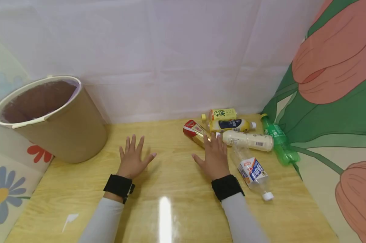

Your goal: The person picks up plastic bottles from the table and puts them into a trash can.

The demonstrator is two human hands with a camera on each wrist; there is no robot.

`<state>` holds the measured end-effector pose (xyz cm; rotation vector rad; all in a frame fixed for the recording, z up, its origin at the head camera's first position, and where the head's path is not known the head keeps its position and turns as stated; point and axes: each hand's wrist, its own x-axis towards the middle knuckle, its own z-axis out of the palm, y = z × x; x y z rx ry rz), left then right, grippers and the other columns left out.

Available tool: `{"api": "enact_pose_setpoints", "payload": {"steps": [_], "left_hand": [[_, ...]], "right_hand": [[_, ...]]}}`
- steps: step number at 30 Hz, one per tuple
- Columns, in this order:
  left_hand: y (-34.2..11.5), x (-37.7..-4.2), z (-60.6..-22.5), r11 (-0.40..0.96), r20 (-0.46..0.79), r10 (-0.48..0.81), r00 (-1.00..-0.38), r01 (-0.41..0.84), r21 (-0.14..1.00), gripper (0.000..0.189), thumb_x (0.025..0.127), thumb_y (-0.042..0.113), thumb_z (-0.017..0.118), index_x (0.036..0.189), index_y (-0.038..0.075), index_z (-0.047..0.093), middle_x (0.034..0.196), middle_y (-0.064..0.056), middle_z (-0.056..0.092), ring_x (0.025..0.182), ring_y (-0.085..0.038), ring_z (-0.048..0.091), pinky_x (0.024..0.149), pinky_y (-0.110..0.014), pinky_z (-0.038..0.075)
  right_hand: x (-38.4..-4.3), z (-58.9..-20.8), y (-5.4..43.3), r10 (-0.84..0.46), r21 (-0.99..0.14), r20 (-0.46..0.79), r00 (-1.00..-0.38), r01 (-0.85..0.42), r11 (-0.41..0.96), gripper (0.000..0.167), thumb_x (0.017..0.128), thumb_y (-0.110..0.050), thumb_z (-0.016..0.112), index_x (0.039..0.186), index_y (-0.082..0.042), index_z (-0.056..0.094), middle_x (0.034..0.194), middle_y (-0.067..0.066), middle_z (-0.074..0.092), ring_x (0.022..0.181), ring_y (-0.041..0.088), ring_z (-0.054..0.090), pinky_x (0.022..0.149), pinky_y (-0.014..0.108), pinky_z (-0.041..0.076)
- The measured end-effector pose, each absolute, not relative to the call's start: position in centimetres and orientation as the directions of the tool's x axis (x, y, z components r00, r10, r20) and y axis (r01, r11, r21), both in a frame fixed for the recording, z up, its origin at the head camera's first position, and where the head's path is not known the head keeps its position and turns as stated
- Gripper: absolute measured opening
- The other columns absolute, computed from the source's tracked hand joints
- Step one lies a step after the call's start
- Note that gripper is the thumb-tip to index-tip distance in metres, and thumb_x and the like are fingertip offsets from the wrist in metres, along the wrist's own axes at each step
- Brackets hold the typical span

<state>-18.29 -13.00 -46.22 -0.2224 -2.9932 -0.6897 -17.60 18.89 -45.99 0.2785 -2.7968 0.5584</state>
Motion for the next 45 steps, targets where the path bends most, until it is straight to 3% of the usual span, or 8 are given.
{"api": "enact_pose_setpoints", "payload": {"steps": [12, 18, 26, 34, 39, 45], "left_hand": [[-13.5, -19.0, -45.5, 0.891, 0.080, 0.134, -0.988, 0.156, 0.426, 0.091, 0.093, 0.072, 0.043, 0.161, 0.024, 0.006, 0.168, -0.019, -0.003, 0.154, -0.038, -0.014, 0.118, -0.071, -0.005], [-13.7, -19.1, -45.7, 0.892, 0.074, 0.135, -0.988, 0.154, 0.424, 0.091, 0.093, 0.073, 0.042, 0.161, 0.026, 0.004, 0.168, -0.019, -0.002, 0.154, -0.038, -0.014, 0.118, -0.071, -0.005], [-13.7, -19.0, -45.7, 0.887, 0.066, 0.136, -0.988, 0.152, 0.436, 0.091, 0.093, 0.073, 0.043, 0.161, 0.026, 0.005, 0.168, -0.018, -0.004, 0.154, -0.037, -0.015, 0.118, -0.070, -0.006], [-13.3, -18.7, -45.4, 0.878, 0.099, 0.143, -0.985, 0.173, 0.447, 0.091, 0.093, 0.071, 0.046, 0.161, 0.022, 0.009, 0.168, -0.018, -0.001, 0.155, -0.039, -0.009, 0.118, -0.071, -0.004], [-12.7, -18.5, -44.8, 0.821, 0.085, 0.179, -0.980, 0.197, 0.535, 0.092, 0.093, 0.071, 0.045, 0.161, 0.024, 0.004, 0.168, -0.016, -0.001, 0.155, -0.035, -0.010, 0.120, -0.068, -0.002], [-10.7, -18.0, -44.9, 0.675, 0.116, 0.256, -0.960, 0.263, 0.689, 0.091, 0.093, 0.066, 0.052, 0.161, 0.024, 0.009, 0.167, -0.011, 0.016, 0.154, -0.031, 0.017, 0.121, -0.057, 0.024]], "right_hand": [[-14.1, -45.5, 27.3, 0.100, -0.407, 0.259, -0.961, -0.014, 0.913, 0.083, 0.092, -0.030, 0.069, 0.152, 0.007, 0.027, 0.150, 0.039, 0.029, 0.142, 0.056, 0.021, 0.112, 0.076, 0.010], [-12.2, -46.1, 29.9, 0.154, -0.393, 0.225, -0.962, 0.056, 0.918, 0.080, 0.088, -0.022, 0.073, 0.147, 0.013, 0.031, 0.140, 0.044, 0.035, 0.127, 0.060, 0.035, 0.101, 0.076, 0.023], [-11.4, -46.3, 30.4, 0.195, -0.407, 0.132, -0.972, 0.126, 0.905, 0.077, 0.094, -0.026, 0.066, 0.150, 0.009, 0.028, 0.128, 0.045, 0.040, 0.105, 0.061, 0.045, 0.082, 0.069, 0.038], [-11.2, -46.3, 30.0, 0.195, -0.443, 0.178, -0.965, 0.099, 0.891, 0.075, 0.093, -0.022, 0.067, 0.150, 0.008, 0.029, 0.129, 0.044, 0.041, 0.106, 0.059, 0.045, 0.081, 0.067, 0.039], [-11.6, -45.0, 28.3, 0.150, -0.477, 0.245, -0.958, 0.016, 0.879, 0.075, 0.091, -0.021, 0.071, 0.150, 0.004, 0.033, 0.129, 0.042, 0.044, 0.104, 0.054, 0.048, 0.076, 0.062, 0.040], [-12.1, -43.4, 24.4, 0.069, -0.516, 0.268, -0.961, -0.082, 0.853, 0.077, 0.092, -0.025, 0.071, 0.152, 0.001, 0.032, 0.132, 0.036, 0.046, 0.101, 0.044, 0.052, 0.074, 0.053, 0.044]]}}
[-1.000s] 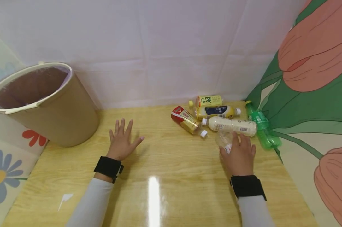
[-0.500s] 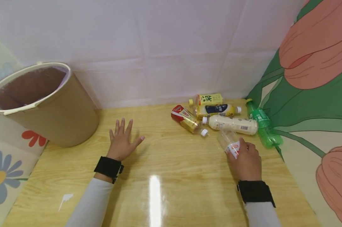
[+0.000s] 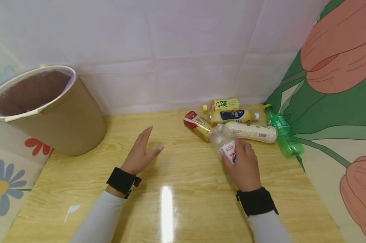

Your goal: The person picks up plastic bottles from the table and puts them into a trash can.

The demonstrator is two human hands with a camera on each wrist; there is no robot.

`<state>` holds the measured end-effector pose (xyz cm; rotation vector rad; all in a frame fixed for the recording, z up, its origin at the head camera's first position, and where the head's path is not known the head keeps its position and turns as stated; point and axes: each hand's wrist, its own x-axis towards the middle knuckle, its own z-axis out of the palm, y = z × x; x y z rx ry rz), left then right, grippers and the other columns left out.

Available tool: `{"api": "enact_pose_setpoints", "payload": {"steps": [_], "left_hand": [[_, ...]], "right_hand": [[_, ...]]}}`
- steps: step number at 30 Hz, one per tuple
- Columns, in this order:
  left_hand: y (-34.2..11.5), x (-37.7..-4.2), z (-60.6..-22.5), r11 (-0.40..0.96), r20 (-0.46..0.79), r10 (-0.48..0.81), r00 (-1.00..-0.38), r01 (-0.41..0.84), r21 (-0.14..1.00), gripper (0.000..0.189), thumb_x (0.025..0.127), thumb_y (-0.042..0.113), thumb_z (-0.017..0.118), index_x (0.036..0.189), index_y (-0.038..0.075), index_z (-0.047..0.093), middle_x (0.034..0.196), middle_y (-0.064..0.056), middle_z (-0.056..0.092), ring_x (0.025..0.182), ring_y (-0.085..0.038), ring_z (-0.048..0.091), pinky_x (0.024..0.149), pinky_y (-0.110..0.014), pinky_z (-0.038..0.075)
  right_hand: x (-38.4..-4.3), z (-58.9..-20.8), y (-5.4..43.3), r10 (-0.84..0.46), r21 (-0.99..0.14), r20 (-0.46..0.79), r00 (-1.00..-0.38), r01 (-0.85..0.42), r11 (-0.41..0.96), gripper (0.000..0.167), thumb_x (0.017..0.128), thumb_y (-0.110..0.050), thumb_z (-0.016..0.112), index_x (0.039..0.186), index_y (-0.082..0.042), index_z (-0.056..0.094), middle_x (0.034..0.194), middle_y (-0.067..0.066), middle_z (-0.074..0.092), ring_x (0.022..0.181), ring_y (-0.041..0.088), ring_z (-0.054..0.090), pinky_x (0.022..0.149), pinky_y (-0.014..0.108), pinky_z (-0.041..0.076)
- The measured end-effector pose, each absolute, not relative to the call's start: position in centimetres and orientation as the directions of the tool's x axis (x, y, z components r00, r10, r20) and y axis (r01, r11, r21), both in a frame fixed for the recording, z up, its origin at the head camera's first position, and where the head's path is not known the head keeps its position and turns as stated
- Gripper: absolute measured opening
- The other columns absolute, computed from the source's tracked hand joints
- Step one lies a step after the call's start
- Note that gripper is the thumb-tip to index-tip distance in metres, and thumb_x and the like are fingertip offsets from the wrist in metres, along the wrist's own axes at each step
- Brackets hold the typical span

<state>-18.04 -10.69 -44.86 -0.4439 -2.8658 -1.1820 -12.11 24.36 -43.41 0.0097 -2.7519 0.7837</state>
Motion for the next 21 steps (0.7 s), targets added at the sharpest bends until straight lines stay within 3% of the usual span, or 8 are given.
{"api": "enact_pose_setpoints", "payload": {"steps": [6, 10, 15, 21], "left_hand": [[-8.0, -17.0, -45.0, 0.427, 0.052, 0.280, -0.959, 0.173, 0.887, 0.093, 0.090, 0.063, 0.060, 0.159, 0.037, 0.004, 0.161, -0.004, 0.031, 0.146, -0.027, 0.035, 0.115, -0.051, 0.038], [-6.4, -16.3, -45.1, 0.198, 0.031, 0.299, -0.954, 0.094, 0.976, 0.090, 0.095, 0.045, 0.064, 0.160, 0.027, 0.004, 0.154, -0.007, 0.040, 0.141, -0.025, 0.043, 0.112, -0.046, 0.043], [-5.0, -15.6, -45.0, -0.101, 0.036, 0.288, -0.957, 0.007, 0.995, 0.082, 0.100, 0.022, 0.060, 0.160, 0.019, 0.003, 0.146, -0.020, 0.045, 0.131, -0.030, 0.052, 0.104, -0.042, 0.051], [-3.8, -14.8, -44.6, -0.172, 0.038, 0.193, -0.980, 0.004, 0.985, 0.072, 0.100, 0.027, 0.060, 0.156, 0.034, 0.015, 0.133, -0.015, 0.054, 0.113, -0.020, 0.060, 0.094, -0.033, 0.052]], "right_hand": [[-12.3, -42.5, 20.0, -0.010, -0.597, 0.244, -0.970, -0.158, 0.787, 0.079, 0.094, -0.031, 0.069, 0.157, -0.011, 0.026, 0.136, 0.028, 0.046, 0.096, 0.033, 0.056, 0.071, 0.039, 0.047], [-12.3, -42.3, 17.3, -0.055, -0.640, 0.279, -0.959, -0.228, 0.734, 0.080, 0.092, -0.033, 0.071, 0.157, -0.013, 0.029, 0.134, 0.024, 0.047, 0.092, 0.028, 0.056, 0.070, 0.035, 0.048], [-12.3, -42.2, 14.3, -0.106, -0.649, 0.353, -0.930, -0.325, 0.688, 0.080, 0.088, -0.029, 0.076, 0.154, -0.009, 0.035, 0.132, 0.017, 0.049, 0.089, 0.021, 0.055, 0.069, 0.032, 0.048], [-12.0, -42.3, 12.0, -0.161, -0.640, 0.414, -0.896, -0.412, 0.648, 0.079, 0.087, -0.025, 0.078, 0.151, -0.007, 0.037, 0.136, 0.018, 0.050, 0.103, 0.025, 0.057, 0.080, 0.038, 0.052]]}}
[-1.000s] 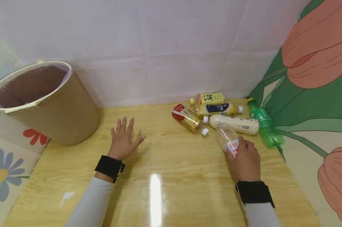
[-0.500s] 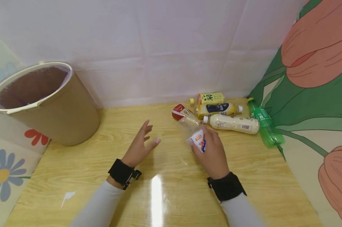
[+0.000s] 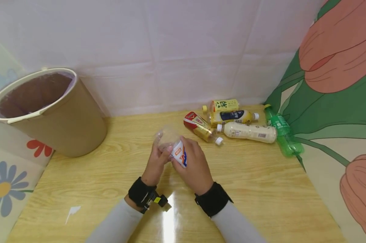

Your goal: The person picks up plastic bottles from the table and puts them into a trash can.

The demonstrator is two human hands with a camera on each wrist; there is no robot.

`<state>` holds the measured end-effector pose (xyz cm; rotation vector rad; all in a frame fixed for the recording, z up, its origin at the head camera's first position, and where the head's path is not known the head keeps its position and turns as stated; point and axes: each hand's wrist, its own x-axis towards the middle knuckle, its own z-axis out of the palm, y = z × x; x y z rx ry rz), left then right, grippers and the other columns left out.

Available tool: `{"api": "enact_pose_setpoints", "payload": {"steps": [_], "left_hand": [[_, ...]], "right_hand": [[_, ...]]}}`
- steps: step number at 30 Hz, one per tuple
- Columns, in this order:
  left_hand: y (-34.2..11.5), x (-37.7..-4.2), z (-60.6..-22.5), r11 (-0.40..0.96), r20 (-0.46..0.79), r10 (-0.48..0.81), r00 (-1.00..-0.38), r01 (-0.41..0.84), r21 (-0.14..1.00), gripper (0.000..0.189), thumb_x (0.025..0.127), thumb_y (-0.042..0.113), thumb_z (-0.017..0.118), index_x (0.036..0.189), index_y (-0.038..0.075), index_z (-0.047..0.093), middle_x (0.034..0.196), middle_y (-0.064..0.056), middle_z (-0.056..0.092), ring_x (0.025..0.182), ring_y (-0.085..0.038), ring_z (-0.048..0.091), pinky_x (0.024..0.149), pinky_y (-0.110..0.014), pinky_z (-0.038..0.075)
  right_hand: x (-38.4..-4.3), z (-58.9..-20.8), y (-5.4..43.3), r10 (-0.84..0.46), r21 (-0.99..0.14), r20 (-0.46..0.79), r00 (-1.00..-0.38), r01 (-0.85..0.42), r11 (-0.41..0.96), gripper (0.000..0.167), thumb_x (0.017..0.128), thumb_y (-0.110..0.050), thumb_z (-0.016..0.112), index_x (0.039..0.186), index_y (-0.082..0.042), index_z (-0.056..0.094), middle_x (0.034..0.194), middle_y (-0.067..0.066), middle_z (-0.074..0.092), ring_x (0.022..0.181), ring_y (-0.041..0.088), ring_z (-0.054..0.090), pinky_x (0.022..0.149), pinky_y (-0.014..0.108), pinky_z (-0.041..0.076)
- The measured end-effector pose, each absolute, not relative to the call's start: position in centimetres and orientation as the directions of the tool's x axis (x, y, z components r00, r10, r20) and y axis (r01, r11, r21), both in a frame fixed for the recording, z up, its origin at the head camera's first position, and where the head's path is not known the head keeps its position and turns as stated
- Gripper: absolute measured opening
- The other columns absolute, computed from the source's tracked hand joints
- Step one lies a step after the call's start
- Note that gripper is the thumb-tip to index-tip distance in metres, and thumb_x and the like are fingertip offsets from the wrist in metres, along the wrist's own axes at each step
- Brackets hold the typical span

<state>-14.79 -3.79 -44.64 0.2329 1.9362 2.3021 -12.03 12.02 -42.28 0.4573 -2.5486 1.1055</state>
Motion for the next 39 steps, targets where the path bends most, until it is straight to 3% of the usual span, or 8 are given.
{"api": "enact_pose_setpoints", "payload": {"steps": [10, 18, 21, 23, 27, 29, 34, 39], "left_hand": [[-3.5, -14.2, -44.5, -0.211, 0.053, 0.124, -0.991, 0.026, 0.977, 0.059, 0.099, 0.025, 0.060, 0.147, 0.020, 0.026, 0.141, -0.010, 0.052, 0.125, -0.019, 0.054, 0.110, -0.036, 0.040], [-3.9, -14.3, -44.3, -0.178, 0.055, 0.125, -0.991, 0.032, 0.983, 0.061, 0.099, 0.034, 0.061, 0.148, 0.025, 0.026, 0.144, -0.005, 0.051, 0.132, -0.021, 0.051, 0.118, -0.044, 0.034], [-4.3, -14.7, -44.0, -0.147, 0.052, 0.099, -0.994, 0.037, 0.988, 0.064, 0.097, 0.036, 0.064, 0.149, 0.025, 0.029, 0.142, -0.006, 0.052, 0.131, -0.022, 0.052, 0.115, -0.044, 0.038], [-5.0, -15.1, -43.6, -0.142, 0.058, 0.060, -0.997, 0.049, 0.989, 0.065, 0.095, 0.035, 0.067, 0.148, 0.026, 0.031, 0.140, -0.007, 0.053, 0.127, -0.022, 0.055, 0.109, -0.042, 0.044], [-7.3, -16.3, -41.8, -0.185, 0.136, -0.026, -0.990, 0.139, 0.973, 0.067, 0.093, 0.024, 0.068, 0.149, 0.023, 0.031, 0.133, -0.011, 0.056, 0.116, -0.022, 0.061, 0.097, -0.035, 0.054], [-9.1, -17.0, -40.5, -0.204, 0.207, -0.063, -0.976, 0.216, 0.955, 0.068, 0.094, 0.017, 0.067, 0.151, 0.020, 0.029, 0.131, -0.011, 0.056, 0.111, -0.021, 0.063, 0.092, -0.032, 0.056], [-14.4, -18.3, -36.4, -0.179, 0.387, -0.167, -0.907, 0.414, 0.892, 0.065, 0.093, 0.014, 0.065, 0.149, 0.015, 0.031, 0.125, -0.007, 0.059, 0.107, -0.018, 0.064, 0.091, -0.029, 0.056], [-19.3, -18.4, -32.6, -0.179, 0.499, -0.302, -0.812, 0.563, 0.807, 0.068, 0.089, 0.021, 0.075, 0.144, 0.012, 0.037, 0.122, -0.009, 0.061, 0.110, -0.021, 0.061, 0.094, -0.028, 0.053]], "right_hand": [[-11.6, -42.6, 10.9, -0.172, -0.618, 0.448, -0.877, -0.443, 0.649, 0.079, 0.086, -0.024, 0.078, 0.152, -0.007, 0.037, 0.135, 0.019, 0.050, 0.103, 0.024, 0.057, 0.079, 0.037, 0.052], [-11.9, -42.5, 10.8, -0.182, -0.618, 0.463, -0.867, -0.463, 0.636, 0.079, 0.086, -0.024, 0.079, 0.151, -0.005, 0.037, 0.132, 0.018, 0.051, 0.096, 0.021, 0.057, 0.074, 0.034, 0.052], [-12.2, -42.5, 10.8, -0.187, -0.605, 0.480, -0.857, -0.477, 0.637, 0.080, 0.086, -0.026, 0.079, 0.151, -0.004, 0.037, 0.133, 0.019, 0.052, 0.097, 0.022, 0.058, 0.074, 0.034, 0.054], [-12.5, -42.5, 10.9, -0.195, -0.590, 0.495, -0.847, -0.493, 0.640, 0.082, 0.085, -0.028, 0.079, 0.151, -0.003, 0.037, 0.135, 0.021, 0.051, 0.104, 0.027, 0.059, 0.082, 0.039, 0.056], [-13.7, -42.3, 11.7, -0.198, -0.603, 0.461, -0.865, -0.469, 0.645, 0.082, 0.086, -0.029, 0.078, 0.152, -0.004, 0.035, 0.144, 0.022, 0.047, 0.127, 0.037, 0.051, 0.103, 0.054, 0.047], [-14.6, -42.3, 12.4, -0.185, -0.612, 0.435, -0.881, -0.440, 0.657, 0.079, 0.088, -0.029, 0.076, 0.152, -0.006, 0.037, 0.145, 0.022, 0.046, 0.132, 0.039, 0.047, 0.108, 0.057, 0.043], [-18.0, -43.6, 15.0, -0.146, -0.549, 0.433, -0.889, -0.389, 0.740, 0.068, 0.089, -0.022, 0.075, 0.147, -0.003, 0.044, 0.140, 0.025, 0.048, 0.128, 0.044, 0.048, 0.106, 0.059, 0.041], [-20.4, -45.3, 17.4, -0.112, -0.481, 0.383, -0.917, -0.302, 0.823, 0.068, 0.087, -0.020, 0.076, 0.144, 0.002, 0.045, 0.136, 0.031, 0.047, 0.122, 0.051, 0.048, 0.103, 0.065, 0.038]]}}
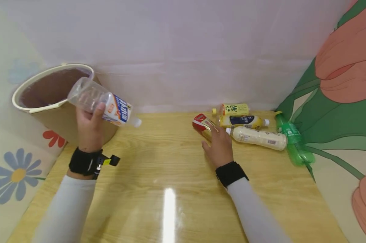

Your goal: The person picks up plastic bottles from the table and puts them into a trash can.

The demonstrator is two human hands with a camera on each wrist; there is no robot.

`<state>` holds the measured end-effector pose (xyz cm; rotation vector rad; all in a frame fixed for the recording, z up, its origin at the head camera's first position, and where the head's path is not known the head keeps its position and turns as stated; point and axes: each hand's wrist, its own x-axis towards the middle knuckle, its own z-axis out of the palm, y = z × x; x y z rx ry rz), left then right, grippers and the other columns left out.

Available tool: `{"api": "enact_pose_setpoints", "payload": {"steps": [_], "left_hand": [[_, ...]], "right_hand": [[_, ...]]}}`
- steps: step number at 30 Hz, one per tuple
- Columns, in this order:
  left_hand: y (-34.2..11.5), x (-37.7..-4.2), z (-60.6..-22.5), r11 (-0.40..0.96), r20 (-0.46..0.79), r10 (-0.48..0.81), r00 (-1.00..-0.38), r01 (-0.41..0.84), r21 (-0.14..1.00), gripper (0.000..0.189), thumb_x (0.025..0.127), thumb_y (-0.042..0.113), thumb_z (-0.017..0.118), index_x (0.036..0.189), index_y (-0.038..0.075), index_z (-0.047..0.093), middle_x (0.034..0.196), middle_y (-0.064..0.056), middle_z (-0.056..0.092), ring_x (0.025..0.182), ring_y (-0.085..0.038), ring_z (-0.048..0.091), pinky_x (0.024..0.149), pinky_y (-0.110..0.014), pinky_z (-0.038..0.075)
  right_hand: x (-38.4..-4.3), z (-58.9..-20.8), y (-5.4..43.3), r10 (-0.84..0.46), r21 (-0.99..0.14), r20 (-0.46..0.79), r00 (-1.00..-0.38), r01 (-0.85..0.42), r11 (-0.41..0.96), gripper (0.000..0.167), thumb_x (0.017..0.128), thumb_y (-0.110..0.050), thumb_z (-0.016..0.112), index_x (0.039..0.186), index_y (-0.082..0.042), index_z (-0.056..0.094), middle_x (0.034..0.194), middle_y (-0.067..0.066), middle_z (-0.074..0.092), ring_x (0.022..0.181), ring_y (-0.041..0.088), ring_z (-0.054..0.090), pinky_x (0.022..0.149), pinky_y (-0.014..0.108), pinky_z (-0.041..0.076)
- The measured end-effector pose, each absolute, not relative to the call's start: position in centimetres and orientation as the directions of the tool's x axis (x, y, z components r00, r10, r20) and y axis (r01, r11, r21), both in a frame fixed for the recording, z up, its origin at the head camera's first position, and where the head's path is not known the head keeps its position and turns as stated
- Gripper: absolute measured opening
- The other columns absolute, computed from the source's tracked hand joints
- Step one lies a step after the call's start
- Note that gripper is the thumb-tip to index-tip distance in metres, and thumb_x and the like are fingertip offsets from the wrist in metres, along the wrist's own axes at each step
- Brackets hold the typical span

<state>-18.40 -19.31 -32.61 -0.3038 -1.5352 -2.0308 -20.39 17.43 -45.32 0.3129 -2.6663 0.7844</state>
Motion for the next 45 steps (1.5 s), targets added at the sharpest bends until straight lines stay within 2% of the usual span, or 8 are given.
{"api": "enact_pose_setpoints", "payload": {"steps": [4, 8, 16, 25, 33, 39, 41, 45], "left_hand": [[-22.9, -18.1, -30.0, -0.167, 0.528, -0.410, -0.744, 0.630, 0.759, 0.079, 0.080, 0.022, 0.084, 0.142, 0.009, 0.038, 0.120, -0.012, 0.061, 0.109, -0.021, 0.062, 0.093, -0.027, 0.053], [-26.9, -17.8, -27.3, -0.138, 0.511, -0.532, -0.676, 0.664, 0.735, 0.091, 0.069, 0.023, 0.092, 0.142, 0.013, 0.038, 0.123, -0.013, 0.060, 0.112, -0.024, 0.060, 0.094, -0.029, 0.051], [-33.7, -16.8, -24.3, -0.099, 0.374, -0.696, -0.613, 0.597, 0.796, 0.082, 0.076, 0.016, 0.084, 0.142, 0.023, 0.035, 0.135, -0.006, 0.048, 0.124, -0.020, 0.052, 0.100, -0.025, 0.047], [-35.0, -17.8, -25.5, -0.094, 0.294, -0.682, -0.669, 0.479, 0.873, 0.081, 0.079, 0.011, 0.083, 0.141, 0.026, 0.033, 0.135, -0.003, 0.047, 0.126, -0.016, 0.049, 0.098, -0.021, 0.046], [-33.1, -17.0, -24.9, -0.010, 0.295, -0.654, -0.697, 0.398, 0.917, 0.096, 0.078, 0.015, 0.085, 0.152, 0.031, 0.025, 0.152, 0.004, 0.034, 0.143, -0.009, 0.030, 0.117, -0.021, 0.033], [-29.4, -16.4, -25.7, 0.032, 0.434, -0.607, -0.666, 0.525, 0.851, 0.084, 0.073, 0.014, 0.087, 0.143, 0.021, 0.041, 0.135, -0.001, 0.048, 0.132, -0.016, 0.046, 0.108, -0.026, 0.040], [-27.6, -16.4, -26.9, 0.040, 0.475, -0.541, -0.694, 0.543, 0.839, 0.077, 0.076, 0.012, 0.085, 0.141, 0.018, 0.043, 0.130, -0.003, 0.052, 0.128, -0.020, 0.051, 0.105, -0.027, 0.043], [-24.0, -16.4, -30.1, 0.057, 0.453, -0.359, -0.816, 0.465, 0.884, 0.071, 0.085, 0.007, 0.076, 0.146, 0.016, 0.040, 0.133, -0.005, 0.053, 0.127, -0.023, 0.051, 0.100, -0.024, 0.047]], "right_hand": [[-21.2, -46.4, 18.3, -0.114, -0.444, 0.400, -0.910, -0.301, 0.844, 0.068, 0.086, -0.019, 0.077, 0.141, 0.005, 0.047, 0.131, 0.034, 0.049, 0.118, 0.053, 0.049, 0.100, 0.068, 0.039], [-21.7, -47.1, 18.5, -0.122, -0.409, 0.407, -0.905, -0.300, 0.862, 0.067, 0.085, -0.020, 0.078, 0.139, 0.007, 0.049, 0.130, 0.033, 0.049, 0.119, 0.052, 0.048, 0.101, 0.066, 0.039], [-22.6, -47.7, 19.0, -0.115, -0.408, 0.389, -0.914, -0.283, 0.868, 0.066, 0.081, -0.011, 0.078, 0.139, 0.006, 0.050, 0.130, 0.033, 0.049, 0.120, 0.052, 0.048, 0.101, 0.065, 0.039], [-22.8, -47.9, 20.1, -0.119, -0.400, 0.344, -0.931, -0.260, 0.879, 0.063, 0.086, -0.005, 0.073, 0.144, 0.000, 0.048, 0.129, 0.031, 0.053, 0.116, 0.051, 0.051, 0.097, 0.064, 0.043], [-22.8, -47.9, 20.3, -0.105, -0.517, 0.251, -0.962, -0.225, 0.826, 0.066, 0.092, -0.005, 0.067, 0.151, -0.002, 0.037, 0.133, 0.031, 0.046, 0.119, 0.051, 0.049, 0.097, 0.064, 0.043], [-21.9, -47.2, 19.9, -0.110, -0.527, 0.304, -0.946, -0.263, 0.808, 0.069, 0.093, -0.008, 0.069, 0.153, -0.005, 0.036, 0.133, 0.033, 0.047, 0.118, 0.051, 0.051, 0.097, 0.063, 0.044], [-21.4, -46.7, 19.4, -0.111, -0.548, 0.320, -0.941, -0.279, 0.789, 0.067, 0.092, -0.008, 0.069, 0.152, -0.004, 0.038, 0.134, 0.033, 0.047, 0.119, 0.051, 0.052, 0.098, 0.063, 0.044], [-19.9, -45.4, 17.9, -0.135, -0.584, 0.341, -0.930, -0.323, 0.745, 0.064, 0.092, -0.007, 0.069, 0.149, -0.002, 0.040, 0.139, 0.029, 0.045, 0.123, 0.048, 0.050, 0.100, 0.062, 0.044]]}}
